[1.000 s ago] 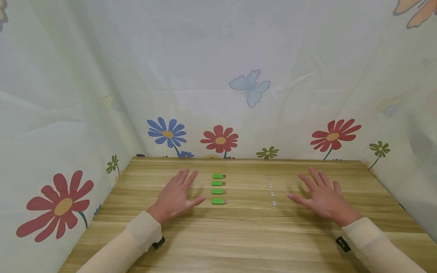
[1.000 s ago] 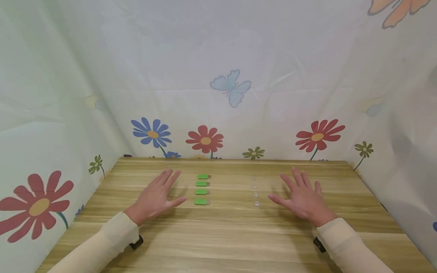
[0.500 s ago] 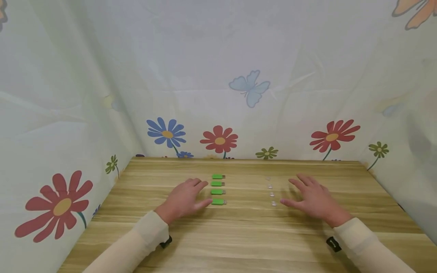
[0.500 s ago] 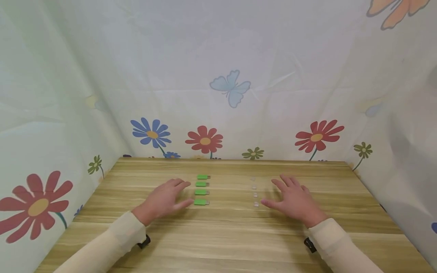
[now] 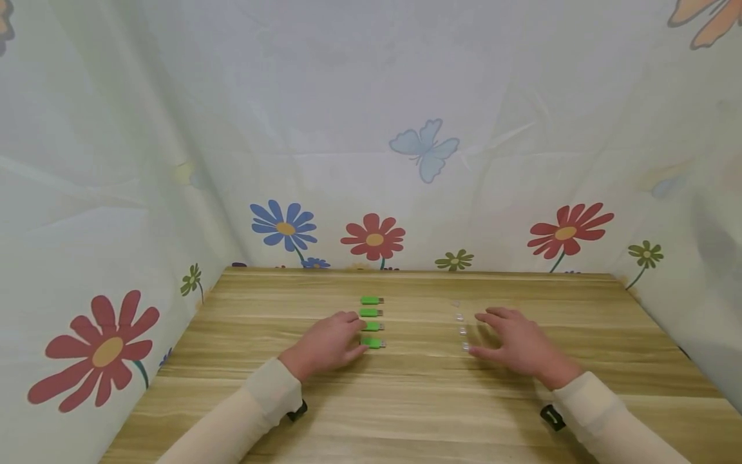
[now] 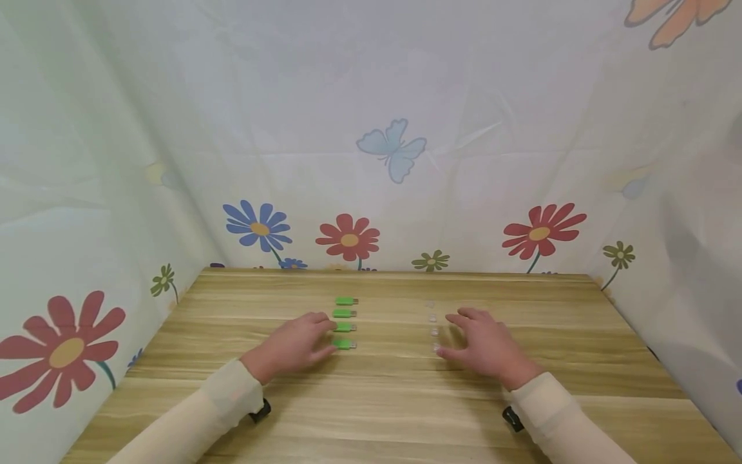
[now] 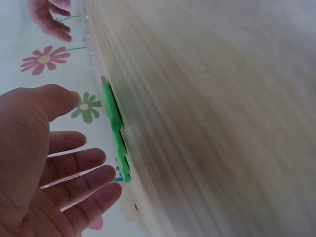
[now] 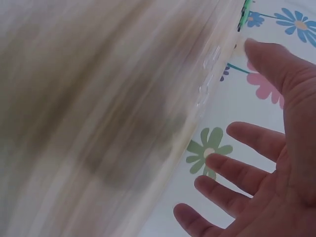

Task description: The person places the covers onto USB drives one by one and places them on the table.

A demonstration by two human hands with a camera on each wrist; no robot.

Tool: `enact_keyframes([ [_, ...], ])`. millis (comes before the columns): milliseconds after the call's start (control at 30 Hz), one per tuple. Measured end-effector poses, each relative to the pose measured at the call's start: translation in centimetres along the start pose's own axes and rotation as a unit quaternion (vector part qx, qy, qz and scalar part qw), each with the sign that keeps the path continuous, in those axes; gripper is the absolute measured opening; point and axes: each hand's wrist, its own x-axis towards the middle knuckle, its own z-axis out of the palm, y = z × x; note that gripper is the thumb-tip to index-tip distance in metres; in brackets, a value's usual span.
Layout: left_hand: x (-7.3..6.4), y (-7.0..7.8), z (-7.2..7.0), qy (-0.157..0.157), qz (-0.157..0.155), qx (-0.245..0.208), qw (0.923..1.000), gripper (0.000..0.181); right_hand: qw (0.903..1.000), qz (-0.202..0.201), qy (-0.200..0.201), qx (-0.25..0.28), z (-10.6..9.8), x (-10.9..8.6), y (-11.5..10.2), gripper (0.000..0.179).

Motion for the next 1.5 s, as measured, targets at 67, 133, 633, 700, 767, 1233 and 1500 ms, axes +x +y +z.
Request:
enact_keyframes([
  [67,0.3,0.2,0.2,-0.001,0.006,0.004,1.0000,0.038,1.0000,-0.003,-0.004,0.006,0.1,0.1,-0.2,0.075],
  [133,0.5,0.4,0.3,-0.004,0.012,0.003,0.9999,0.035,0.9998,-0.009,-0.006,0.014,0.1,0.2,-0.4,0.069],
  [633,1.7,1.2,0.3,-0.027,0.028,0.001,0.9993,0.021,0.9966,-0.057,-0.032,0.051,0.6,1.2,-1.8,0.035],
  [700,1.9,1.3,0.3,-0.030,0.029,0.003,0.9991,0.020,0.9964,-0.058,-0.033,0.053,0.7,1.2,-1.9,0.032],
  [767,2.1,1.5,0.3,-0.034,0.027,0.007,0.9990,0.020,0.9962,-0.062,-0.033,0.052,0.8,1.3,-1.9,0.029],
  [1233,2.7,1.8,0.3,-0.067,0.012,0.009,0.9976,0.017,0.9960,-0.080,-0.035,0.020,1.2,2.0,-2.3,0.016],
  [1500,2.9,1.9,-0.1,-0.081,0.004,0.008,0.9967,0.017,0.9954,-0.089,-0.034,0.009,1.1,2.4,-2.3,0.008],
])
